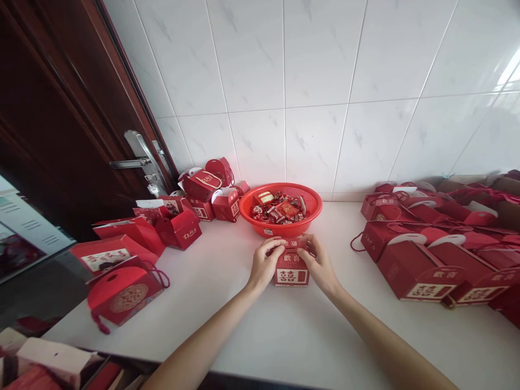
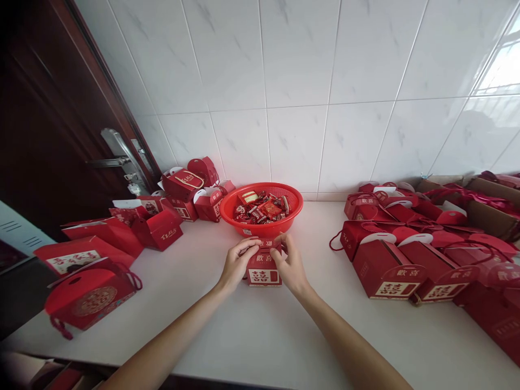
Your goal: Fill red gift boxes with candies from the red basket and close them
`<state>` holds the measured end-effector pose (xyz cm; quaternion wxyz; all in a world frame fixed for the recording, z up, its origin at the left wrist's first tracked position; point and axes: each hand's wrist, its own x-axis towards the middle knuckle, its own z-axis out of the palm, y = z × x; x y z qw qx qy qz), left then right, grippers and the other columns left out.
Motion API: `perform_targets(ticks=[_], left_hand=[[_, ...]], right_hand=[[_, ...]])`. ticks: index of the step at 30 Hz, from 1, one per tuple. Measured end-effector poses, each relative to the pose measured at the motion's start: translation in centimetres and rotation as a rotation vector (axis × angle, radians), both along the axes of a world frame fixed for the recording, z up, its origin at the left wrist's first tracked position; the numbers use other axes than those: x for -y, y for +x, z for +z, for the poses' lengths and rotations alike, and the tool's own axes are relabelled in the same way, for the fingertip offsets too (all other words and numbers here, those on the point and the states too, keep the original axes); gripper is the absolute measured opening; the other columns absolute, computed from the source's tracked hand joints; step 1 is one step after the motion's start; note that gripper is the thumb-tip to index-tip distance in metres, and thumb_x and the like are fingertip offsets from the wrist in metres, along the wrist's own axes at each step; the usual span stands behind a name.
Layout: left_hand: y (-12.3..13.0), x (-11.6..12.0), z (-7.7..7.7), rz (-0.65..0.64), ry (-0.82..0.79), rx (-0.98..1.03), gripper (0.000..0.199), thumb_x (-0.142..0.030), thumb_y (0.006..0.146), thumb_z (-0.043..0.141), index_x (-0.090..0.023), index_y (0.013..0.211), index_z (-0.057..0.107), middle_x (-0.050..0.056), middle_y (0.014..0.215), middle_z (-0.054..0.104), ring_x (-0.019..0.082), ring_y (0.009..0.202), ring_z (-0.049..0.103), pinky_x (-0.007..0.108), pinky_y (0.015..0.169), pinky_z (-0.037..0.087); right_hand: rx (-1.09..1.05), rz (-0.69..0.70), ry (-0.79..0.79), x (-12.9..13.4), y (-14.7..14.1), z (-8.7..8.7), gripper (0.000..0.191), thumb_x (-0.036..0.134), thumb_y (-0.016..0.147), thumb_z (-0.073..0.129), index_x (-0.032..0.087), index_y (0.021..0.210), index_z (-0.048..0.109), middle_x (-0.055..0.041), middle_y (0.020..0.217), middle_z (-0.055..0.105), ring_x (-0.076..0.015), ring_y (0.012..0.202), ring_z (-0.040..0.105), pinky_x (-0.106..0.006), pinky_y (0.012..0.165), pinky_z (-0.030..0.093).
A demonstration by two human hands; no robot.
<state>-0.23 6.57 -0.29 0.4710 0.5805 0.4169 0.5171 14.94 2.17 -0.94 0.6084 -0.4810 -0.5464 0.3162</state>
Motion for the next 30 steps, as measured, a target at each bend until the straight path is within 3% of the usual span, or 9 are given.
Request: perform_targets(ticks=[5, 12, 21, 30], left_hand=[[0.0, 0.1, 0.1, 0.017, -0.008, 0.010, 0.015, -0.024, 0.072, 0.068, -0.021, 0.081, 0.080, 0.009, 0.109, 0.073, 0.026, 0.110, 0.066, 0.036, 0.097, 0.051], [0.0, 0.2, 0.1, 0.029, -0.006, 0.022, 0.015, -0.024, 0.073, 0.068, -0.021, 0.082, 0.080, 0.008, 0.108, 0.074, 0.025, 0.108, 0.066, 0.036, 0.096, 0.050], [-0.3, 0.0, 0.1, -0.002, -0.030, 0.056, 0.017, -0.029, 0.070, 0.071, -0.020, 0.083, 0.079, 0.008, 0.104, 0.076, 0.026, 0.104, 0.069, 0.038, 0.094, 0.053], [-0.4, 0.1, 0.3, -0.001, -0.068, 0.079, 0.018, -0.029, 0.069, 0.073, -0.020, 0.083, 0.079, 0.008, 0.105, 0.078, 0.027, 0.105, 0.069, 0.040, 0.096, 0.052]], right_hand=[[0.120, -0.049, 0.039, 0.4, 0.0, 0.4, 0.009, 0.032, 0.080, 0.060, 0.023, 0.077, 0.059, -0.0124, 0.108, 0.067, -0.0331, 0.131, 0.051, -0.044, 0.091, 0.051], [0.089, -0.060, -0.006, 0.7, 0.1, 0.6, 0.012, 0.032, 0.078, 0.064, 0.021, 0.073, 0.065, -0.0158, 0.113, 0.069, -0.0342, 0.131, 0.054, -0.045, 0.092, 0.052], [-0.166, 0.063, -0.127, 0.6, 0.6, 0.6, 0.025, 0.041, 0.065, 0.082, 0.020, 0.074, 0.073, -0.0169, 0.136, 0.060, -0.0349, 0.126, 0.058, -0.046, 0.098, 0.051], [-0.163, 0.122, -0.125, 0.5, 1.1, 1.0, 0.028, 0.044, 0.064, 0.087, 0.022, 0.074, 0.074, -0.0151, 0.126, 0.067, -0.0359, 0.136, 0.049, -0.047, 0.101, 0.050]])
